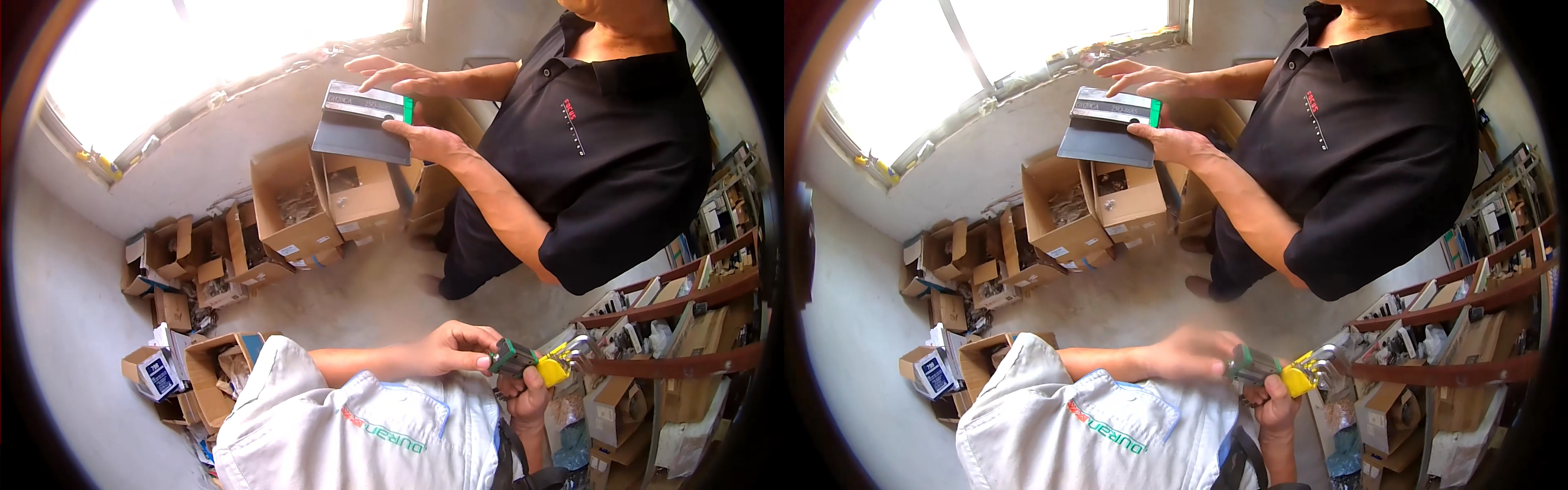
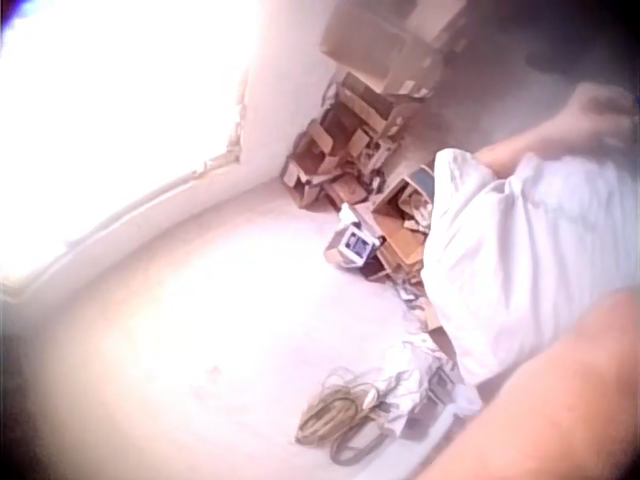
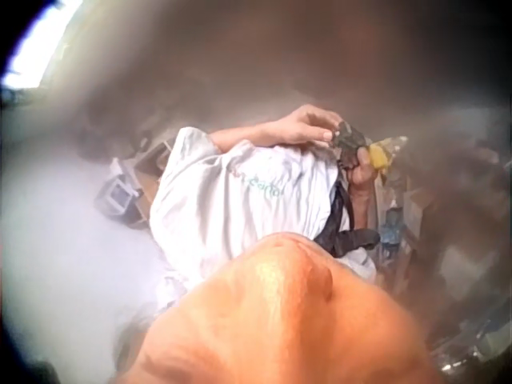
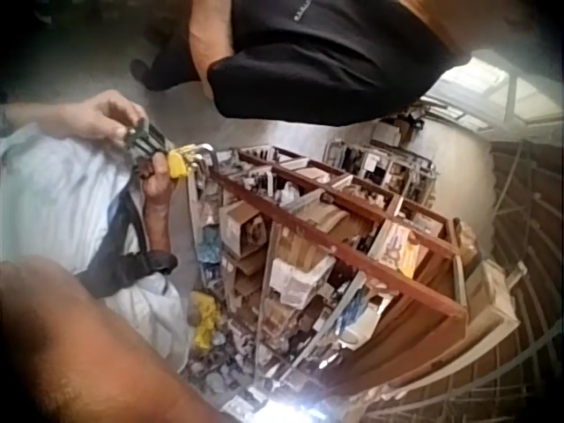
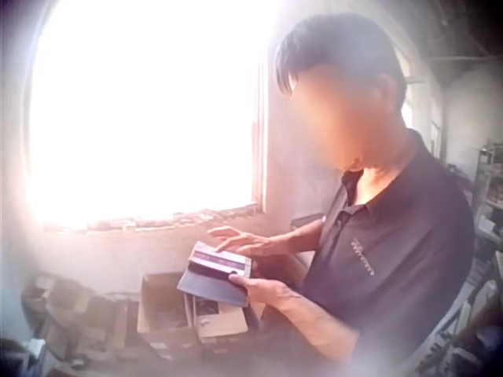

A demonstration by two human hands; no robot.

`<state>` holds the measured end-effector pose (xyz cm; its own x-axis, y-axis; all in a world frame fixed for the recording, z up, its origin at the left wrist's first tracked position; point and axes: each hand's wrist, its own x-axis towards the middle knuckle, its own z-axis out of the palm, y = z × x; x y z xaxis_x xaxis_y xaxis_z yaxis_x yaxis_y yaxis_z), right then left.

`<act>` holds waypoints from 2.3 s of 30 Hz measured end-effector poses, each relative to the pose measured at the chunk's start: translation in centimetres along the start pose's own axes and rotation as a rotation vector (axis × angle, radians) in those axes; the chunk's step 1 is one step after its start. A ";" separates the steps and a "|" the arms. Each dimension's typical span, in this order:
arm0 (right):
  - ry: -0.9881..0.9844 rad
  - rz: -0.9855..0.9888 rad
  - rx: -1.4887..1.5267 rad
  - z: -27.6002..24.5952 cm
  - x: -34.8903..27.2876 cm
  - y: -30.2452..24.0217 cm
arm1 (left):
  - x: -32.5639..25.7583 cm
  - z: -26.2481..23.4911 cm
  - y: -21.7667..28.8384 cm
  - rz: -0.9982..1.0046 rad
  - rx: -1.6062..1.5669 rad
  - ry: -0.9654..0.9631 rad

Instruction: The person handles a linear guide block and Allen keys, measures the block with a ruler, and then uses an Allen key to tighten a screw on the side of the block.

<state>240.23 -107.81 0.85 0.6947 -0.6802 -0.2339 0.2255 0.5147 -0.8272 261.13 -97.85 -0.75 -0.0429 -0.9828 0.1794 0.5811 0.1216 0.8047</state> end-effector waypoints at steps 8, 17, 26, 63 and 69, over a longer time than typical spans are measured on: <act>0.182 0.007 -0.013 0.9 -0.2 0.4 | 0.8 1.1 1.0 -0.130 0.093 0.202; 0.085 0.031 0.145 2.1 0.1 -0.7 | 1.8 -0.3 0.3 -0.175 -0.280 0.193; 0.189 -0.024 0.109 1.8 -1.3 0.0 | 2.3 -0.7 -0.6 -0.289 -0.315 0.106; 0.205 -0.090 0.266 -0.4 -2.1 -0.5 | 4.1 0.9 -1.1 -0.317 -0.264 0.069; 0.249 -0.093 0.151 -1.0 -2.2 -1.3 | 5.1 1.8 -1.5 -0.329 -0.250 0.078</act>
<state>237.72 -107.46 1.94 0.4820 -0.8253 -0.2942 0.3919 0.5034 -0.7701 258.59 -102.78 -0.03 -0.2026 -0.9725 -0.1152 0.7264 -0.2281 0.6483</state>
